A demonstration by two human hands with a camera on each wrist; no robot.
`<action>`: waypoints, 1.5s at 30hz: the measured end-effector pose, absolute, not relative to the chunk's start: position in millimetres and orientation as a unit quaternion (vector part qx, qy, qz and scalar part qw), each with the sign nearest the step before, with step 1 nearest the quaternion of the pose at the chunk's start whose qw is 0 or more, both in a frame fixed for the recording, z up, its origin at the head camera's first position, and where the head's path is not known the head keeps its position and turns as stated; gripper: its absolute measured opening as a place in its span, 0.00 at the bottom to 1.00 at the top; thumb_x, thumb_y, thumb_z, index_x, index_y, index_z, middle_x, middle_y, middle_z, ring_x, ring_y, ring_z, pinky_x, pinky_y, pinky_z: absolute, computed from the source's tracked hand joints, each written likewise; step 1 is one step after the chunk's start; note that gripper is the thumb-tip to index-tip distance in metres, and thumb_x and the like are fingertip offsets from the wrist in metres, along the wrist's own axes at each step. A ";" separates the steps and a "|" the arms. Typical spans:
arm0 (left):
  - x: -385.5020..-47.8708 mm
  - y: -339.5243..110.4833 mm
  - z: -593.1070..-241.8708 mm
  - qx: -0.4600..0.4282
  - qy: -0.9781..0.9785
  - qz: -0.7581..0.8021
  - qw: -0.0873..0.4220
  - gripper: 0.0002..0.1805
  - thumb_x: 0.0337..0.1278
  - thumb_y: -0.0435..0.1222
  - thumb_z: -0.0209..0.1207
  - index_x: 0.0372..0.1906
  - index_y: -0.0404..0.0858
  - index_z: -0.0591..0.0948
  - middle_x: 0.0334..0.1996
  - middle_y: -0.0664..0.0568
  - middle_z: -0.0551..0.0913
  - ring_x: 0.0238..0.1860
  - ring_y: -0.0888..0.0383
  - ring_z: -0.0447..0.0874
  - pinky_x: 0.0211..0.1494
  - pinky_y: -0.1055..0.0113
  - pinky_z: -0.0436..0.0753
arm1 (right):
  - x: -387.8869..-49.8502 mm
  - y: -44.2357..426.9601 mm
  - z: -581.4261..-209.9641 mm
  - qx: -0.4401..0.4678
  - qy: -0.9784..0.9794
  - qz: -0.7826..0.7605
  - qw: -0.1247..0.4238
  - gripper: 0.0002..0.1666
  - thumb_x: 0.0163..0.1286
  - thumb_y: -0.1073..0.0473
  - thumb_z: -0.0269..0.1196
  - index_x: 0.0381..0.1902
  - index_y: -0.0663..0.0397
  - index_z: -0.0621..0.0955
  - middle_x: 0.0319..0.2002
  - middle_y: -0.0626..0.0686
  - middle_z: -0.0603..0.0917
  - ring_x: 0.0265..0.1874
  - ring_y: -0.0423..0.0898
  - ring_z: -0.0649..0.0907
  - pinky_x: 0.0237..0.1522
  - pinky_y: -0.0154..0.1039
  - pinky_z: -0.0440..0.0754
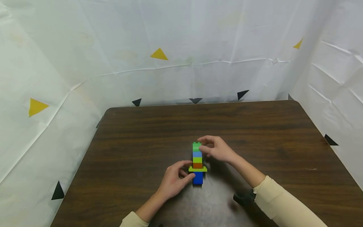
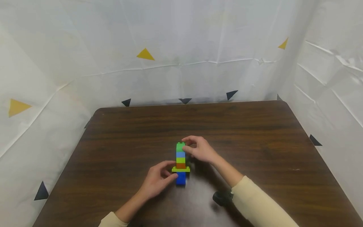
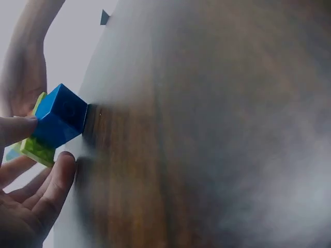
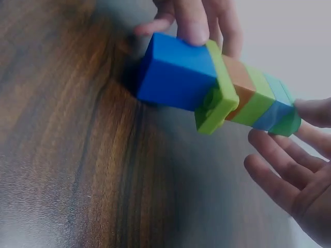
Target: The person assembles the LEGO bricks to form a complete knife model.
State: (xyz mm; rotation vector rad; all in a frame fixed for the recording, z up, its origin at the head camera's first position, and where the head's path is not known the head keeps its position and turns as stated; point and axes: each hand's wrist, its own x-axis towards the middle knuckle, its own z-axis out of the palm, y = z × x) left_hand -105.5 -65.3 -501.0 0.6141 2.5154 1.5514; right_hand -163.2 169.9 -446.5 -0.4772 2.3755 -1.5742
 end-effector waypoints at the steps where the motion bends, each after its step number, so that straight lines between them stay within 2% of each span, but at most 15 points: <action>1: -105.7 -65.1 -500.7 0.203 0.836 0.506 0.063 0.21 0.60 0.44 0.67 0.57 0.45 0.81 0.47 0.54 0.83 0.32 0.65 0.83 0.40 0.68 0.82 | -165.3 170.0 -448.9 -0.157 0.815 -0.541 0.132 0.24 0.72 0.59 0.61 0.61 0.65 0.75 0.50 0.62 0.80 0.43 0.56 0.85 0.39 0.51 0.84; 5: -106.1 -64.7 -501.5 0.208 0.847 0.485 0.056 0.18 0.63 0.42 0.64 0.56 0.44 0.82 0.44 0.56 0.82 0.32 0.66 0.82 0.40 0.68 0.81 | -171.6 170.0 -456.6 -0.130 0.809 -0.551 0.158 0.24 0.73 0.58 0.60 0.61 0.66 0.75 0.49 0.63 0.81 0.40 0.58 0.85 0.38 0.53 0.84; 9: -105.8 -64.0 -503.2 0.209 0.856 0.471 0.036 0.13 0.61 0.37 0.65 0.51 0.45 0.84 0.40 0.58 0.81 0.30 0.66 0.80 0.36 0.68 0.79 | -174.8 169.3 -463.9 -0.120 0.804 -0.557 0.172 0.24 0.74 0.57 0.59 0.61 0.67 0.75 0.50 0.65 0.81 0.37 0.58 0.86 0.37 0.53 0.84; 16: -106.4 -61.6 -503.4 0.193 0.869 0.455 0.028 0.08 0.60 0.37 0.67 0.44 0.46 0.86 0.32 0.61 0.79 0.27 0.66 0.77 0.32 0.70 0.77 | -175.6 166.6 -473.5 -0.105 0.809 -0.550 0.179 0.21 0.74 0.58 0.58 0.59 0.65 0.78 0.54 0.65 0.80 0.37 0.53 0.86 0.34 0.49 0.85; 27: -108.9 -61.1 -502.6 0.191 0.876 0.442 0.018 0.07 0.58 0.36 0.67 0.42 0.45 0.86 0.31 0.61 0.79 0.26 0.67 0.77 0.31 0.71 0.77 | -176.7 161.8 -475.6 -0.105 0.835 -0.515 0.164 0.18 0.73 0.59 0.60 0.56 0.62 0.81 0.55 0.64 0.80 0.36 0.50 0.85 0.33 0.44 0.85; 36: -110.4 -61.6 -504.1 0.190 0.874 0.447 0.015 0.08 0.57 0.35 0.68 0.42 0.44 0.86 0.31 0.61 0.79 0.26 0.68 0.77 0.31 0.71 0.77 | -178.1 159.6 -479.9 -0.091 0.844 -0.507 0.149 0.17 0.72 0.59 0.61 0.55 0.62 0.82 0.52 0.63 0.82 0.29 0.49 0.86 0.31 0.43 0.85; 45: -110.1 -65.6 -501.8 0.189 0.872 0.449 0.054 0.13 0.55 0.34 0.69 0.46 0.46 0.85 0.34 0.58 0.81 0.28 0.66 0.78 0.34 0.69 0.78 | -177.0 163.2 -477.0 -0.100 0.828 -0.528 0.158 0.18 0.73 0.60 0.61 0.55 0.66 0.81 0.53 0.65 0.81 0.37 0.53 0.86 0.34 0.46 0.85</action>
